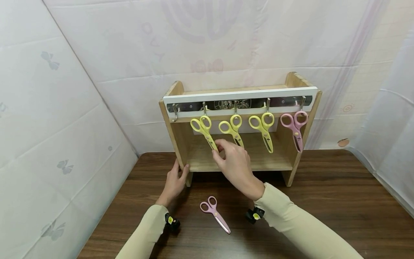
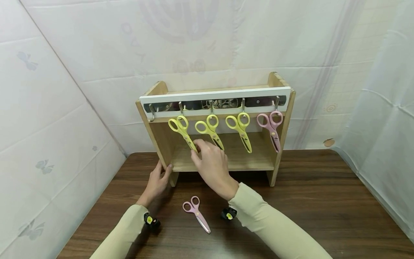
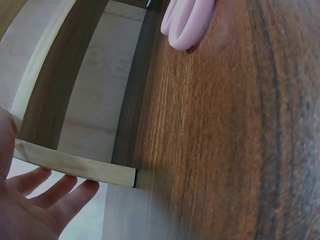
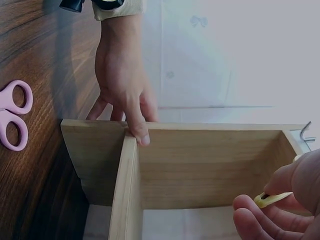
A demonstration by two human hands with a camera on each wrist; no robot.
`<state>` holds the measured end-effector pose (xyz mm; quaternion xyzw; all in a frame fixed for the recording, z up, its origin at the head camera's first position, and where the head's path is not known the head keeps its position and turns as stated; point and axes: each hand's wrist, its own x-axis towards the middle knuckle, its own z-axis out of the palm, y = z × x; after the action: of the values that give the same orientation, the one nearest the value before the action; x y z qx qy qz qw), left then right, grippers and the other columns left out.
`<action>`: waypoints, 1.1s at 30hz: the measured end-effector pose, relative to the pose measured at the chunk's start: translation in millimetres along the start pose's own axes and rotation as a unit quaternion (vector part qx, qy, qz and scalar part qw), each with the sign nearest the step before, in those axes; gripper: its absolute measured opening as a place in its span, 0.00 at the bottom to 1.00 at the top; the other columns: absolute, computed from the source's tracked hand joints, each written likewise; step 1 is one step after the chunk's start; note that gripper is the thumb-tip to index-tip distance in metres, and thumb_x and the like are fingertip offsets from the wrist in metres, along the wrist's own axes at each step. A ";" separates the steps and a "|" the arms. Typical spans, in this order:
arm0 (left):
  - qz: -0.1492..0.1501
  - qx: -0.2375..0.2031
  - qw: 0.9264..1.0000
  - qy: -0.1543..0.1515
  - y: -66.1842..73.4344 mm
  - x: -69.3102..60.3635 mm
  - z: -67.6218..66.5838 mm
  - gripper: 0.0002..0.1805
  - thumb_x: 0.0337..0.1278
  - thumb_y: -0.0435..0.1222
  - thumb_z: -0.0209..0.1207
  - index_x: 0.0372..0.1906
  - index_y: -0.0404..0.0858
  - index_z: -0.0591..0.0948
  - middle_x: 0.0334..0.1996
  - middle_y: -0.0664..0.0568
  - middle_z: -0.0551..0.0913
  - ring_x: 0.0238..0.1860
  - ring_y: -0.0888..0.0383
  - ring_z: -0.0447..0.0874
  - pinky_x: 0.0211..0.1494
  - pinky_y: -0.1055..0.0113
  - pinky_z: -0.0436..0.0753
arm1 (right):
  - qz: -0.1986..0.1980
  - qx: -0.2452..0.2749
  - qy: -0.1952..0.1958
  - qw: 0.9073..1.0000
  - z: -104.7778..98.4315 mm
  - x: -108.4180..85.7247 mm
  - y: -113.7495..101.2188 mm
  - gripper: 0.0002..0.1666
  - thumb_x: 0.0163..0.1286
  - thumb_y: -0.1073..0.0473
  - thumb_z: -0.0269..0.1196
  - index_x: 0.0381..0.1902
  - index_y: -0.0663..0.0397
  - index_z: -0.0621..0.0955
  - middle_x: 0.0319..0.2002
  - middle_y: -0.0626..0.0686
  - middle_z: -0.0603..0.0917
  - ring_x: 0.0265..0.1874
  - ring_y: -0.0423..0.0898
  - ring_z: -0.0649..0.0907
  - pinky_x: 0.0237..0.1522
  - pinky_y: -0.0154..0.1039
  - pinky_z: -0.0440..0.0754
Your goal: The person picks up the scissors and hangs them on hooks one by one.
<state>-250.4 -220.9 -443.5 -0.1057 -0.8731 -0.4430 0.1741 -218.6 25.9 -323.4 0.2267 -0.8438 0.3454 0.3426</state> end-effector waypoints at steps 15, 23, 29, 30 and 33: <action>-0.009 0.003 1.000 0.001 -0.3 0.3 0.9 0.26 0.81 0.44 0.51 0.74 0.39 0.66 0.60 0.36 0.81 0.62 0.37 0.79 0.56 0.40 0.83 | 0.011 -0.003 0.006 1.000 8.6 2.0 2.5 0.11 0.67 0.60 0.72 0.47 0.52 0.87 0.34 0.49 0.89 0.19 0.38 0.78 0.19 0.40 0.76; -0.004 0.005 1.000 0.005 -0.6 0.5 1.4 0.25 0.81 0.44 0.52 0.73 0.39 0.67 0.60 0.36 0.81 0.60 0.37 0.80 0.55 0.40 0.83 | 0.015 -0.005 -0.001 1.000 8.0 0.7 1.3 0.11 0.67 0.60 0.71 0.47 0.52 0.87 0.34 0.49 0.89 0.19 0.39 0.79 0.19 0.41 0.76; -0.006 0.005 1.000 0.004 0.2 0.2 1.0 0.25 0.81 0.44 0.52 0.73 0.39 0.67 0.60 0.36 0.82 0.60 0.38 0.80 0.55 0.40 0.83 | 0.017 -0.009 -0.004 1.000 8.3 0.8 2.5 0.12 0.67 0.59 0.72 0.48 0.51 0.87 0.34 0.48 0.89 0.20 0.39 0.79 0.19 0.41 0.76; -0.006 0.004 1.000 0.005 0.2 0.3 1.1 0.25 0.81 0.44 0.52 0.74 0.39 0.67 0.60 0.36 0.82 0.60 0.38 0.80 0.55 0.40 0.83 | 0.017 -0.011 -0.005 1.000 8.3 0.7 2.8 0.12 0.67 0.59 0.72 0.48 0.51 0.87 0.34 0.48 0.88 0.20 0.39 0.79 0.18 0.41 0.76; -0.009 0.005 1.000 0.004 0.3 0.0 1.2 0.25 0.81 0.44 0.51 0.74 0.40 0.66 0.60 0.36 0.81 0.61 0.38 0.80 0.55 0.40 0.83 | 0.020 -0.015 -0.008 1.000 7.9 0.3 3.0 0.12 0.67 0.58 0.72 0.48 0.50 0.87 0.34 0.47 0.88 0.19 0.38 0.78 0.17 0.41 0.75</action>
<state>-250.5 -219.8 -443.9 -0.0956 -0.8753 -0.4409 0.1739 -224.1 22.0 -328.6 0.2074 -0.8561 0.3377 0.3318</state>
